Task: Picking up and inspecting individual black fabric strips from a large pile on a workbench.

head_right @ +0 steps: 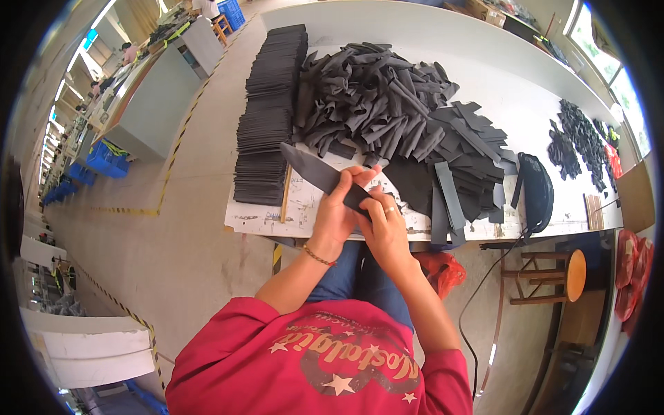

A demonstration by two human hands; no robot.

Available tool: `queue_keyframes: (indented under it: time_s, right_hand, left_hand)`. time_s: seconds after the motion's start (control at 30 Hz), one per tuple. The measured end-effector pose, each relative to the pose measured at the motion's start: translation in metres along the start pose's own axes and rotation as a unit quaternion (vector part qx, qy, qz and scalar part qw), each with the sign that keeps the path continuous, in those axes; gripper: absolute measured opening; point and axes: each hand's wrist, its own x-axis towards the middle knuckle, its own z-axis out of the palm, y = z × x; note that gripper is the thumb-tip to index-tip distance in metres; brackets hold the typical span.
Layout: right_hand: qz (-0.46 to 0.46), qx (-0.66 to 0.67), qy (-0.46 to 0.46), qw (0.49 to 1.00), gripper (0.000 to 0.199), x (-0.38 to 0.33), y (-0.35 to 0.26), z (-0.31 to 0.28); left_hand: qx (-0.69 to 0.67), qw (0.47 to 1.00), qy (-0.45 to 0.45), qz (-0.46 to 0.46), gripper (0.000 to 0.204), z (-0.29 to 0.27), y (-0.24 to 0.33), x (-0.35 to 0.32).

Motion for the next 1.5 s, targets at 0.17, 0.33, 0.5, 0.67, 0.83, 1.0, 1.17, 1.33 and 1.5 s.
queue_keyframes:
  time_s: [0.17, 0.33, 0.5, 0.67, 0.83, 1.0, 1.17, 1.33, 1.5]
  right_hand:
    - [0.009, -0.015, -0.018, 1.0, 0.029, 0.001, -0.003, -0.006]
    - [-0.015, 0.002, -0.03, 0.999, 0.025, -0.005, 0.01, -0.021]
    - [-0.068, 0.042, 0.01, 0.997, 0.015, 0.01, 0.007, -0.018]
    - [-0.081, 0.038, 0.017, 0.996, 0.014, 0.01, 0.009, -0.012]
    - [-0.078, 0.055, 0.016, 0.995, 0.015, 0.01, 0.012, -0.006]
    - [-0.075, 0.066, 0.011, 0.995, 0.014, 0.013, 0.011, -0.006]
    - [-0.072, 0.06, 0.003, 0.996, 0.014, 0.013, 0.013, -0.006]
    - [-0.059, 0.07, 0.005, 0.996, 0.013, 0.011, 0.018, -0.002]
    - [0.143, 0.243, 0.016, 0.959, 0.019, 0.013, 0.002, 0.004]
  left_hand:
    - [0.011, 0.998, 0.034, -0.043, 0.032, -0.008, -0.009, -0.007]
    - [0.019, 0.997, 0.074, -0.016, 0.031, 0.011, 0.018, 0.0]
    - [0.014, 0.999, 0.026, 0.045, 0.032, 0.011, 0.005, 0.001]
    - [0.004, 0.997, 0.03, 0.066, 0.032, 0.011, -0.006, -0.006]
    - [-0.005, 0.997, 0.032, 0.063, 0.032, 0.013, -0.011, -0.009]
    - [-0.008, 0.998, 0.023, 0.061, 0.03, 0.011, -0.011, -0.009]
    - [-0.009, 0.998, 0.032, 0.059, 0.03, 0.012, -0.012, -0.009]
    - [0.001, 0.998, 0.031, 0.048, 0.03, 0.005, -0.013, -0.006]
    - [0.004, 0.998, 0.06, 0.03, 0.036, 0.009, -0.002, -0.002]
